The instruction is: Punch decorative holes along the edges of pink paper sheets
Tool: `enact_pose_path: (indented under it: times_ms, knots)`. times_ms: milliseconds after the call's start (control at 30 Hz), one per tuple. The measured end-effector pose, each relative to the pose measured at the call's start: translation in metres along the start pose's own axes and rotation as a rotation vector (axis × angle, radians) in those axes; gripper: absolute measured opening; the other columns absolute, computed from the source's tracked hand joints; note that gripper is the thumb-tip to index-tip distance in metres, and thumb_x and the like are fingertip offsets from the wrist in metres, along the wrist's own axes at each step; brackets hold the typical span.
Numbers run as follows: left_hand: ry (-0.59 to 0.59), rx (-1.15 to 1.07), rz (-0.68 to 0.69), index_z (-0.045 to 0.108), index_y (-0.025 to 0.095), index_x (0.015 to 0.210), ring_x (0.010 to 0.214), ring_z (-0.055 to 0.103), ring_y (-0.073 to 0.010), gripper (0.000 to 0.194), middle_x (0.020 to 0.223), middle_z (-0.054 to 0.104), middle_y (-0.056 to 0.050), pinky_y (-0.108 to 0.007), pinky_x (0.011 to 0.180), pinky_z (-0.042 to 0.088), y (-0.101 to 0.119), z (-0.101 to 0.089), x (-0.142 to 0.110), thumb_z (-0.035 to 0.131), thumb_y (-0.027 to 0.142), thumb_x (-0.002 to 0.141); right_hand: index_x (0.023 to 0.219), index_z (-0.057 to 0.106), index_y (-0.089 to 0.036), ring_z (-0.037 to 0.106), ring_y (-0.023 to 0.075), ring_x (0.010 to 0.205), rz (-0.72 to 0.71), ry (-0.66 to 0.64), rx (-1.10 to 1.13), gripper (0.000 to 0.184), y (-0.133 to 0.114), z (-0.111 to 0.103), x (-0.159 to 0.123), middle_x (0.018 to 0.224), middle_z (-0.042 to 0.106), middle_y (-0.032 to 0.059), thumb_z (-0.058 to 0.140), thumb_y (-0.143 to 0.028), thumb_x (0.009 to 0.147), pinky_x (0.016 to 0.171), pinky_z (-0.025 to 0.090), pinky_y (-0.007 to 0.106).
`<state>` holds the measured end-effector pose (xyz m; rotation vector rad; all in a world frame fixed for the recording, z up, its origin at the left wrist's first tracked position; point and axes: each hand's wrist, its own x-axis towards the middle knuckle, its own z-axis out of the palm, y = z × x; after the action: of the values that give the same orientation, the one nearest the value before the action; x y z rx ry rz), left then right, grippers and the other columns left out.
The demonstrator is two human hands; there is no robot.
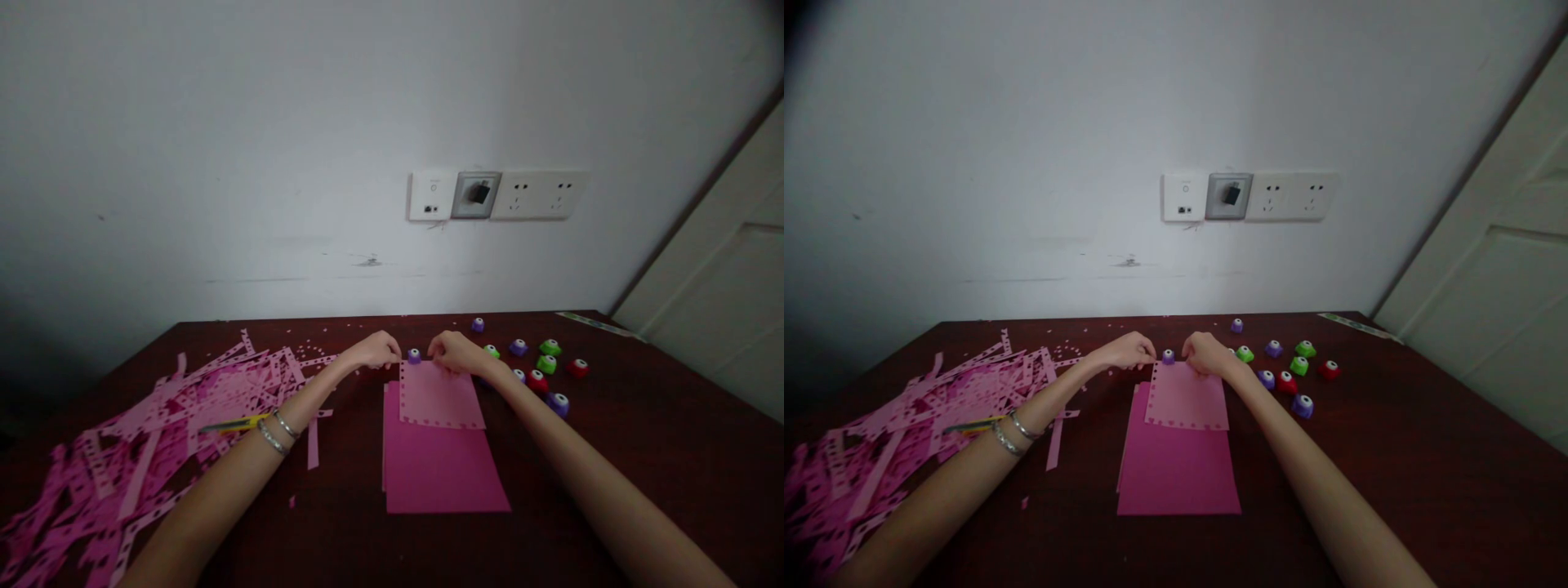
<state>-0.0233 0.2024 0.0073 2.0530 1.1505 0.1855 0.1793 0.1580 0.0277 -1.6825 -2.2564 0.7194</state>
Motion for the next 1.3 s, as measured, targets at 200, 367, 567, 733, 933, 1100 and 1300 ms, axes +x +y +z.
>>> enact_pose_path:
  times_ms: [200,367,567,733,933,1100,1300]
  knots:
    - [-0.055,0.034,0.002,0.066,0.012,0.078,0.039,0.037,-0.0051,0.023,0.050,0.051,0.002,-0.020,0.040,0.025,-0.002,-0.003,-0.002,0.056,0.031,0.070,0.084,0.064,-0.008,0.055,0.0095,0.038,0.052,-0.088,0.077,0.033,0.000,0.002,-0.002,0.055,0.064,0.0028,0.043,0.002,0.060,0.038,0.043,0.017]
    - [-0.119,0.056,0.004,0.066,0.014,0.075,0.040,0.038,-0.0056,0.025,0.051,0.051,0.002,-0.021,0.040,0.025,-0.002,-0.006,-0.005,0.060,0.037,0.067,0.080,0.064,-0.010,0.054,0.0090,0.039,0.022,-0.138,0.082,0.019,0.000,0.000,-0.003,0.058,0.065,0.0025,0.052,-0.005,0.066,0.039,0.043,0.017]
    - [-0.087,0.029,0.018,0.064,0.015,0.069,0.037,0.036,-0.0052,0.024,0.049,0.050,0.001,-0.021,0.040,0.026,-0.002,-0.010,-0.007,0.056,0.037,0.071,0.102,0.062,-0.013,0.062,0.0183,0.081,-0.191,0.174,-0.028,0.034,0.005,0.010,0.007,0.099,0.064,0.0110,0.064,-0.025,0.070,0.069,0.047,0.027]
    - [-0.018,0.027,0.038,0.061,0.014,0.066,0.037,0.038,-0.0060,0.025,0.047,0.051,0.001,-0.020,0.038,0.025,-0.007,-0.015,-0.005,0.053,0.036,0.073,0.105,0.062,-0.014,0.055,0.0222,0.096,-0.219,0.197,-0.125,0.040,0.008,0.026,0.017,0.105,0.061,0.0117,0.068,-0.026,0.068,0.083,0.041,0.031]
    - [0.029,0.010,0.035,0.061,0.014,0.067,0.035,0.036,-0.0049,0.025,0.048,0.051,0.001,-0.020,0.037,0.024,-0.012,-0.015,-0.002,0.052,0.035,0.074,0.093,0.065,-0.013,0.057,0.0203,0.091,-0.204,0.199,-0.160,0.027,0.005,0.032,0.021,0.097,0.062,0.0103,0.065,-0.027,0.070,0.078,0.041,0.026]
    - [0.029,0.006,0.051,0.062,0.013,0.070,0.036,0.036,-0.0054,0.024,0.050,0.052,0.001,-0.021,0.038,0.024,-0.006,-0.016,-0.007,0.051,0.035,0.074,0.085,0.065,-0.013,0.058,0.0191,0.085,-0.189,0.287,-0.142,0.026,0.003,0.010,0.005,0.093,0.062,0.0095,0.065,-0.033,0.069,0.075,0.042,0.026]
    - [0.017,-0.008,0.072,0.062,0.014,0.071,0.039,0.039,-0.0065,0.024,0.052,0.052,0.000,-0.022,0.039,0.024,-0.002,-0.018,-0.012,0.050,0.034,0.074,0.087,0.064,-0.015,0.059,0.0209,0.080,-0.040,0.450,-0.226,0.031,0.046,-0.050,-0.047,0.089,0.064,0.0085,0.060,-0.041,0.071,0.072,0.044,0.029]
